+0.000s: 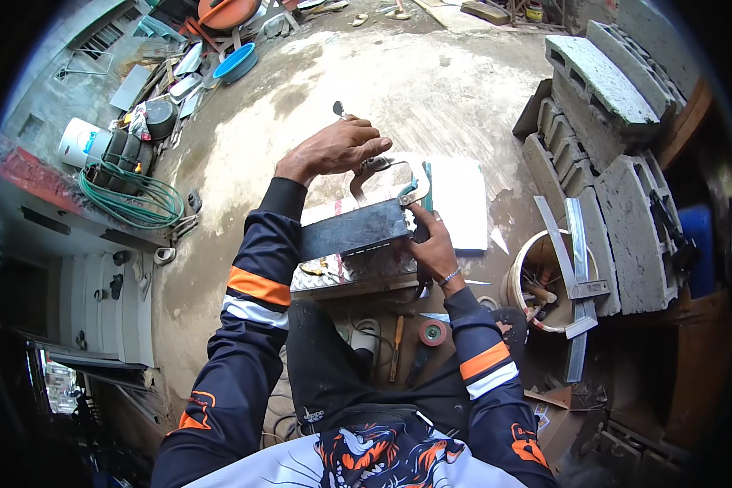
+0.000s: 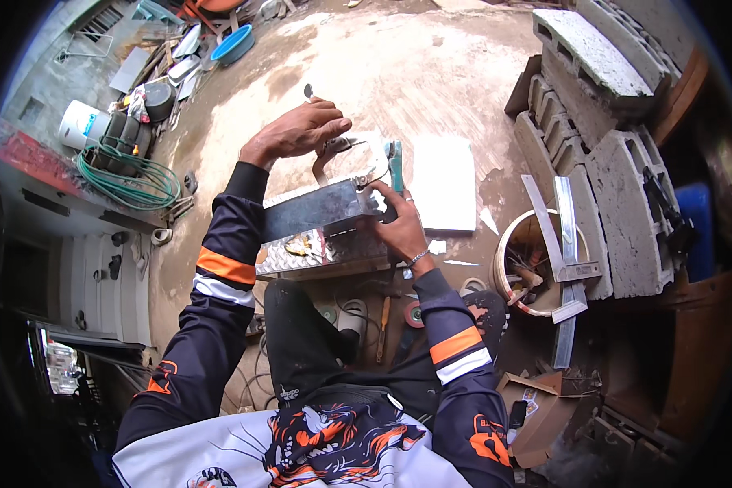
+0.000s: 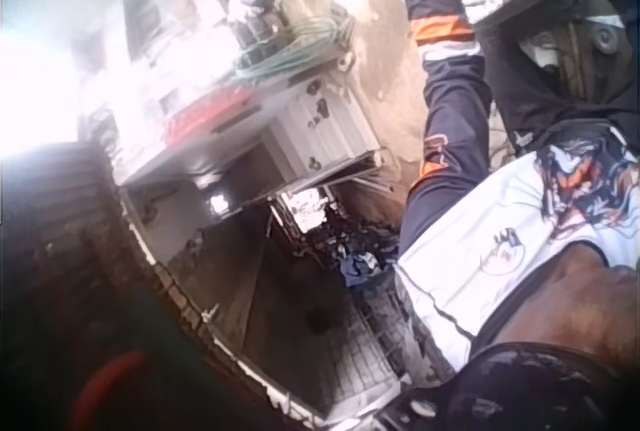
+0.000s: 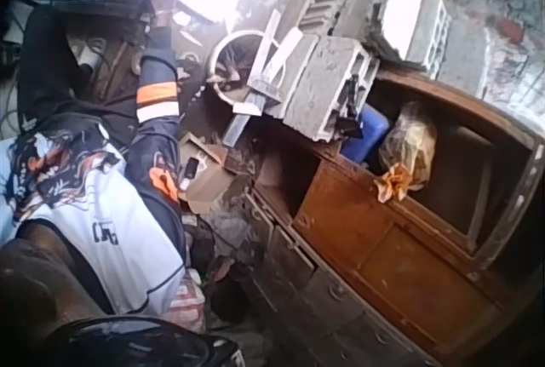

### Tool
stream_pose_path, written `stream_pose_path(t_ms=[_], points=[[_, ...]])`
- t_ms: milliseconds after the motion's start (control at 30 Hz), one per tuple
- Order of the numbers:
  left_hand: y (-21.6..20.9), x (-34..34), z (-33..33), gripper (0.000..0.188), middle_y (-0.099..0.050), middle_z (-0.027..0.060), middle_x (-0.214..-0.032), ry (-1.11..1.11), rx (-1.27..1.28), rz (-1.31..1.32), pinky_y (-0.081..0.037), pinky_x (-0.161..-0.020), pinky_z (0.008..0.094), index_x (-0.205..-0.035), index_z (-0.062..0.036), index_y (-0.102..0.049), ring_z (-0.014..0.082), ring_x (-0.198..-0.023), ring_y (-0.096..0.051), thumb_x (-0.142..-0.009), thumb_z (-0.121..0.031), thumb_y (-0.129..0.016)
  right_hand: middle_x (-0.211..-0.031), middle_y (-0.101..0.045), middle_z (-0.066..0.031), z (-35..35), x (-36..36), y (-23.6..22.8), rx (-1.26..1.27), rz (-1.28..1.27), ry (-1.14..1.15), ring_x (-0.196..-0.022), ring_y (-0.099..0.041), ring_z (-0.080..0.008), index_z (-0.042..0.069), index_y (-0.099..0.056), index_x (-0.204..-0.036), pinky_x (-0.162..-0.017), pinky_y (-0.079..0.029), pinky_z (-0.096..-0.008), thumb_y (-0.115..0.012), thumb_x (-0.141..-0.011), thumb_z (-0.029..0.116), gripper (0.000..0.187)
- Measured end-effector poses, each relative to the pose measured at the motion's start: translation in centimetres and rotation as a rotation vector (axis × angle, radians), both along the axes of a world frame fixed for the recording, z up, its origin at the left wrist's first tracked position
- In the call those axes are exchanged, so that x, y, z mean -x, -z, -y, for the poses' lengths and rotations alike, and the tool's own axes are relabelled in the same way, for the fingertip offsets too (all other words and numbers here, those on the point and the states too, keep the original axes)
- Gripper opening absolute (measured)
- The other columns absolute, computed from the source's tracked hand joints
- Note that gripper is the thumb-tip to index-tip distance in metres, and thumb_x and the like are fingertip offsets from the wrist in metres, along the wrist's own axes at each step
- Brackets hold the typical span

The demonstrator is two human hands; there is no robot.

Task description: The person sits on the floor and uses a hammer to bend and shape a rectangular metal sheet into a box-like structure. They then use a welding tool to join the seams of the metal piece, creating sparks as they work.

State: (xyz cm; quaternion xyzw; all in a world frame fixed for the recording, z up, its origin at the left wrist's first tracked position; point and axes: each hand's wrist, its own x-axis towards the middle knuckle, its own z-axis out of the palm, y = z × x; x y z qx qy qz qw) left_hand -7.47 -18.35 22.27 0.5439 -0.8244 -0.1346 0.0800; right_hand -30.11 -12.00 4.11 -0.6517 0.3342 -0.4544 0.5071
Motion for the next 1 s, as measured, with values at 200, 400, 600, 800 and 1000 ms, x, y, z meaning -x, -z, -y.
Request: stream_pose_path(t_ms=[200,400,600,800,1000], points=[[-0.2,0.2,0.1,0.049,-0.062,0.0100,-0.089,0.008,-0.005,0.026,-0.044,-0.089,0.0421,-0.092,-0.0031,-0.069,0.0282,-0.097,-0.054,-0.101,-0.049,-0.054,-0.113,-0.066,-0.0187,0.3,0.2,-0.2,-0.016,-0.028,0.000,-0.107,-0.060,-0.0291,0.013,-0.064,-0.130,-0.095,-0.050,-0.0366,-0.090,-0.067,0.024,0.069],[-0.3,0.3,0.1,0.049,-0.062,0.0094,-0.088,-0.011,-0.011,0.028,-0.044,-0.088,0.0418,-0.092,-0.0034,-0.069,0.0276,-0.097,-0.053,-0.100,-0.050,-0.056,-0.116,-0.064,-0.0181,0.1,0.1,0.3,0.005,-0.005,0.024,-0.112,-0.060,-0.0300,0.014,-0.065,-0.130,-0.096,-0.050,-0.0374,-0.090,-0.066,0.024,0.069],[-0.5,0.0,0.8,0.051,-0.063,0.0089,-0.089,0.014,-0.012,0.038,-0.045,-0.088,0.0417,-0.094,-0.0040,-0.070,0.0263,-0.097,-0.053,-0.099,-0.053,-0.056,-0.127,-0.060,-0.0165,0.3,-0.3,0.6,0.013,0.212,0.078,-0.116,-0.058,-0.0313,0.016,-0.048,-0.149,-0.104,-0.045,-0.0385,-0.088,-0.068,0.017,0.090],[-0.1,0.2,0.8,0.051,-0.063,0.0084,-0.091,-0.029,-0.054,0.068,-0.045,-0.087,0.0414,-0.097,-0.0048,-0.071,0.0249,-0.098,-0.054,-0.099,-0.054,-0.057,-0.148,-0.047,-0.0241,-0.9,-0.1,0.5,0.057,0.078,0.145,-0.133,-0.049,-0.0378,0.013,-0.018,-0.161,-0.110,-0.040,-0.0405,-0.082,-0.072,0.008,0.110],[-0.1,-0.4,1.7,0.052,-0.061,0.0091,-0.090,-0.010,-0.022,0.068,-0.046,-0.087,0.0404,-0.095,-0.0046,-0.070,0.0243,-0.094,-0.055,-0.100,-0.054,-0.055,-0.159,-0.032,-0.0224,1.1,-0.8,2.6,0.005,0.179,0.110,-0.144,-0.037,-0.0337,0.003,-0.012,-0.160,-0.117,-0.031,-0.0357,-0.080,-0.072,0.005,0.111]])
